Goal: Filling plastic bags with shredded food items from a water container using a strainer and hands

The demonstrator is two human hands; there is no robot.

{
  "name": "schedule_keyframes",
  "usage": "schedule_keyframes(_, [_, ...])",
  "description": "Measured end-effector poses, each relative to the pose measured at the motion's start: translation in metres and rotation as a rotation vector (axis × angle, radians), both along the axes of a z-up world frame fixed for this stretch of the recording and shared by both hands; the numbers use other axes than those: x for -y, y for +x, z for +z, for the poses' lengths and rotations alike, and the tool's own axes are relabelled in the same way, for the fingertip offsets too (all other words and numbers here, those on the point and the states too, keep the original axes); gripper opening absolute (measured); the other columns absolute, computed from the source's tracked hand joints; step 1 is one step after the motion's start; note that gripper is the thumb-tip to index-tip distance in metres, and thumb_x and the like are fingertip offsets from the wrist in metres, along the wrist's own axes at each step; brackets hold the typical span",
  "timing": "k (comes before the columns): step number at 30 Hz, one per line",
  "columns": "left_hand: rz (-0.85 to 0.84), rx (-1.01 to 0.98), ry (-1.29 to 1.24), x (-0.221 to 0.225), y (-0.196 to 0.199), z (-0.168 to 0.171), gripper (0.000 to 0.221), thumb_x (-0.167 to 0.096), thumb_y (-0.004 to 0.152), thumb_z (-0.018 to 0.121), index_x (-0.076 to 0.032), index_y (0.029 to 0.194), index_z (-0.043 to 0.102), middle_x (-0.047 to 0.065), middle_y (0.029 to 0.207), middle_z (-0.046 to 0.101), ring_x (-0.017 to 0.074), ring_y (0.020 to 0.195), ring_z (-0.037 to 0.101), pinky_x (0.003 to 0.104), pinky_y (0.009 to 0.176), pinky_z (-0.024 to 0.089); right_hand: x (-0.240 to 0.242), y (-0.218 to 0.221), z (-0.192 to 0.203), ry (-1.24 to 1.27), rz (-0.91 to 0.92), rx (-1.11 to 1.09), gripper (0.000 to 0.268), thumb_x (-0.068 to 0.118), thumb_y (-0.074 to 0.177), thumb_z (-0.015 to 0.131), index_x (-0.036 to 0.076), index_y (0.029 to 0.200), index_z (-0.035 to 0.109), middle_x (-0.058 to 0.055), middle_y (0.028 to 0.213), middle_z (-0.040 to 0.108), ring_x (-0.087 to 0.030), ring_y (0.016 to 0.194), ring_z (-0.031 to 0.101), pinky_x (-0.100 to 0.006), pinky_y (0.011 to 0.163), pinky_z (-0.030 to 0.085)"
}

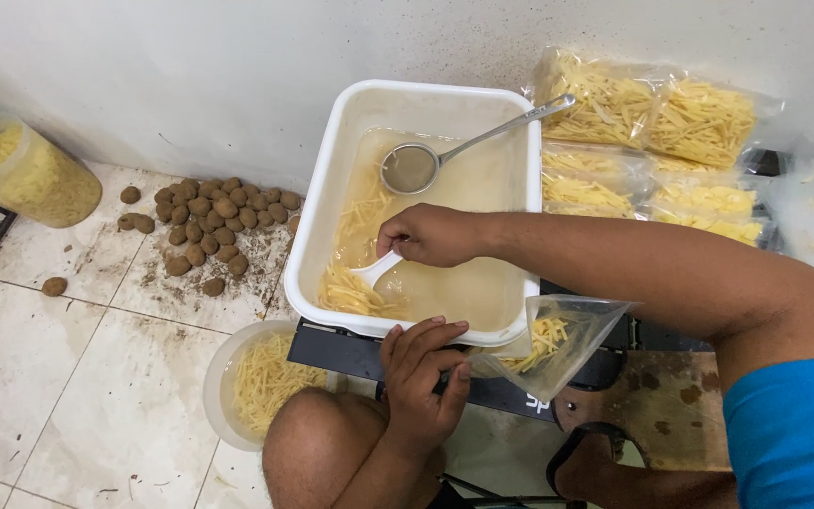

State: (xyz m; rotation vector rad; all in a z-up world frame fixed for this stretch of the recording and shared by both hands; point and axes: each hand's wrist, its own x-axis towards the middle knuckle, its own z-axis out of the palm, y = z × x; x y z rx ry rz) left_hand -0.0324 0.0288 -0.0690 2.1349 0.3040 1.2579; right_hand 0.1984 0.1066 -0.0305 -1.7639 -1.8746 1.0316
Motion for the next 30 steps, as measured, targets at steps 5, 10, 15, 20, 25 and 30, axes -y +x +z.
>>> schedule_keyframes(5, [0.010, 0.028, 0.002, 0.001, 0.001, -0.001, 0.026, -0.029, 0.103, 0.052, -0.017, 0.086, 0.068, -0.001, 0.119, 0.075, 0.0209, 0.120, 0.067, 0.041, 0.114, 0.027, 0.016, 0.001, 0.020, -0.094, -0.108, -0.066, 0.030, 0.015, 0.100, 0.049, 0.017, 0.115, 0.075, 0.001, 0.089, 0.067, -0.011, 0.083, 0.059, -0.027, 0.075, 0.044])
schedule_keyframes(10, [0.009, 0.028, -0.013, 0.002, 0.001, -0.004, 0.022, -0.028, 0.102, 0.054, -0.019, 0.085, 0.066, -0.003, 0.121, 0.074, 0.0205, 0.121, 0.066, 0.043, 0.115, 0.026, 0.029, 0.010, 0.021, -0.106, -0.160, -0.099, 0.031, 0.014, 0.101, 0.048, 0.016, 0.115, 0.076, 0.000, 0.090, 0.070, -0.010, 0.083, 0.061, -0.026, 0.077, 0.045])
schedule_keyframes(15, [0.000, 0.007, -0.007, 0.001, 0.000, -0.003, 0.020, -0.026, 0.102, 0.054, -0.019, 0.088, 0.065, -0.002, 0.122, 0.074, 0.0216, 0.123, 0.066, 0.043, 0.116, 0.024, 0.044, 0.021, 0.026, -0.064, -0.247, -0.101, 0.029, 0.015, 0.101, 0.049, 0.016, 0.114, 0.076, -0.001, 0.089, 0.072, -0.010, 0.086, 0.066, -0.026, 0.077, 0.047])
schedule_keyframes(20, [0.025, -0.008, 0.020, 0.001, 0.002, -0.014, 0.017, -0.025, 0.101, 0.056, -0.020, 0.090, 0.067, -0.002, 0.122, 0.073, 0.0226, 0.124, 0.065, 0.048, 0.117, 0.026, 0.066, 0.036, 0.044, 0.002, -0.343, -0.105, 0.032, 0.013, 0.099, 0.047, 0.015, 0.115, 0.074, -0.002, 0.091, 0.068, -0.012, 0.089, 0.065, -0.028, 0.082, 0.048])
schedule_keyframes(25, [0.036, 0.016, 0.020, 0.001, 0.003, -0.013, 0.021, -0.030, 0.101, 0.055, -0.020, 0.087, 0.066, -0.001, 0.119, 0.075, 0.0236, 0.122, 0.067, 0.050, 0.117, 0.027, 0.083, 0.052, 0.046, 0.127, -0.404, -0.118, 0.035, 0.007, 0.093, 0.047, 0.013, 0.112, 0.075, -0.001, 0.088, 0.068, -0.010, 0.082, 0.063, -0.027, 0.082, 0.049])
schedule_keyframes(30, [0.000, 0.006, 0.026, -0.001, -0.001, -0.014, 0.022, -0.029, 0.103, 0.053, -0.019, 0.090, 0.068, 0.000, 0.121, 0.074, 0.0247, 0.124, 0.065, 0.050, 0.119, 0.025, 0.103, 0.056, 0.044, 0.226, -0.567, -0.168, 0.026, 0.006, 0.098, 0.055, 0.013, 0.108, 0.077, 0.000, 0.091, 0.073, -0.011, 0.082, 0.063, -0.028, 0.079, 0.050])
